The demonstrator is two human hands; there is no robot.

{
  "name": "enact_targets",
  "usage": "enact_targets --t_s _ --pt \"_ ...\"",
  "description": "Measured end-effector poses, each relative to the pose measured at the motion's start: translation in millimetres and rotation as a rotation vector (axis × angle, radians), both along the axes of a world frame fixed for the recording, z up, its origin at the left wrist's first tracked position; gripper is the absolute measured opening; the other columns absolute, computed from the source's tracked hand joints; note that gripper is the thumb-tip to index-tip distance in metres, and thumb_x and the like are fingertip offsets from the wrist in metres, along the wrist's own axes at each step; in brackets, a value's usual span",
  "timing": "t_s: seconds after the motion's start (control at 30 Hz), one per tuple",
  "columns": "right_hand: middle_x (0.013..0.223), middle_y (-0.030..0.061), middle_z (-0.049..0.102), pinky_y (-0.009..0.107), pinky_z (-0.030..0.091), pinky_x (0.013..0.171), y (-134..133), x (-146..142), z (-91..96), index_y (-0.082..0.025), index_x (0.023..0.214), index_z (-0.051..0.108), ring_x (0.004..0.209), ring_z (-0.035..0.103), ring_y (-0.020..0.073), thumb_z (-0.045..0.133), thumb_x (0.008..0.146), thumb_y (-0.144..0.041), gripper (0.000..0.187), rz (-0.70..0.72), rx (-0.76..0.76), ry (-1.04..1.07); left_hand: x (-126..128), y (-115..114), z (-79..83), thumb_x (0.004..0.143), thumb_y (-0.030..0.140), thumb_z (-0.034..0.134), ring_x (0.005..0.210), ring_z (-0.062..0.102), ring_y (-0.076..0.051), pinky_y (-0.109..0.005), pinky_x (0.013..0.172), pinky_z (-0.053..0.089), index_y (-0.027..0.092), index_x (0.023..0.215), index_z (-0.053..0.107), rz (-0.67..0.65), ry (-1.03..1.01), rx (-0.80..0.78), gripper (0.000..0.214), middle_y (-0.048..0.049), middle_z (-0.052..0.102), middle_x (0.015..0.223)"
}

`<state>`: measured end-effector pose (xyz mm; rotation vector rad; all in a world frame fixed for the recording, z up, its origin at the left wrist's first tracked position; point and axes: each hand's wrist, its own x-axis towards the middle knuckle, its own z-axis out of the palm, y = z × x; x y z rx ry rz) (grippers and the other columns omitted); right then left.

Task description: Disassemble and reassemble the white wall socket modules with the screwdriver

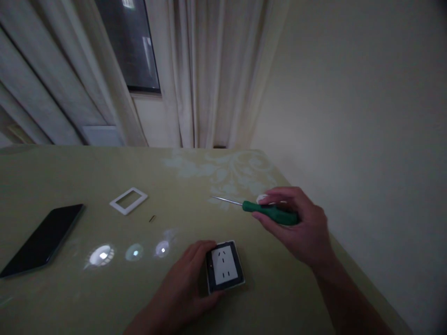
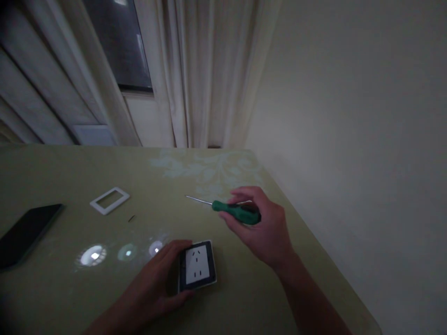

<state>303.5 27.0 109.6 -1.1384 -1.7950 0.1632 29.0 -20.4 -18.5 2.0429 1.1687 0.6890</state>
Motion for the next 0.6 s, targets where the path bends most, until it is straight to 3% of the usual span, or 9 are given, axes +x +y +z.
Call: enact_targets --t_s 0.1,0.17,0.27,0.43,0.6 --pt "0.087 -0.0019 0.08 0.024 0.061 0.064 1 -15 28.2 -0.025 0.119 0.066 0.071 0.076 0.0166 0.096 0.08 -0.034 0.05 -0.01 0.187 -0.022 -1 6 -7.2 0.076 0.033 0.092 0.129 0.067 -0.038 -0.06 0.108 0.058 0.032 0.144 0.055 0.058 0.014 0.052 0.078 -0.011 0.069 0.143" --pt "0.081 -0.0047 0.076 0.021 0.056 0.058 3 -28 33.0 -0.025 0.108 0.067 0.06 0.069 0.0112 0.089 0.087 -0.031 0.032 0.016 0.246 -0.029 -3 9 -11.7 0.078 0.038 0.092 0.129 0.067 -0.039 -0.06 0.108 0.058 0.032 0.145 0.055 0.078 0.01 0.079 0.076 -0.0117 0.069 0.143" --pt "0.077 -0.0068 0.07 0.019 0.051 0.06 9 -47 22.6 -0.024 0.098 0.064 0.058 0.063 0.0075 0.079 0.094 -0.027 0.016 0.122 0.212 -0.063 -6 12 -15.8 0.083 0.037 0.088 0.131 0.066 -0.037 -0.059 0.109 0.057 0.033 0.148 0.051 0.079 -0.012 0.107 0.075 -0.0115 0.067 0.145" --pt "0.074 -0.0072 0.061 0.018 0.045 0.057 20 -69 -7.9 -0.023 0.096 0.059 0.056 0.055 0.0067 0.071 0.099 -0.03 0.014 0.301 0.086 -0.045 -9 12 -20.6 0.086 0.038 0.087 0.132 0.066 -0.038 -0.061 0.108 0.059 0.038 0.155 0.043 0.075 -0.023 0.145 0.083 -0.0108 0.065 0.148" --pt "0.074 -0.0066 0.058 0.019 0.044 0.06 26 -73 -19.1 -0.022 0.096 0.059 0.058 0.054 0.0077 0.07 0.1 -0.032 0.015 0.341 0.015 -0.042 -9 12 -24.2 0.082 0.039 0.092 0.133 0.066 -0.04 -0.062 0.107 0.06 0.04 0.154 0.043 0.086 -0.033 0.167 0.088 -0.0111 0.066 0.149"
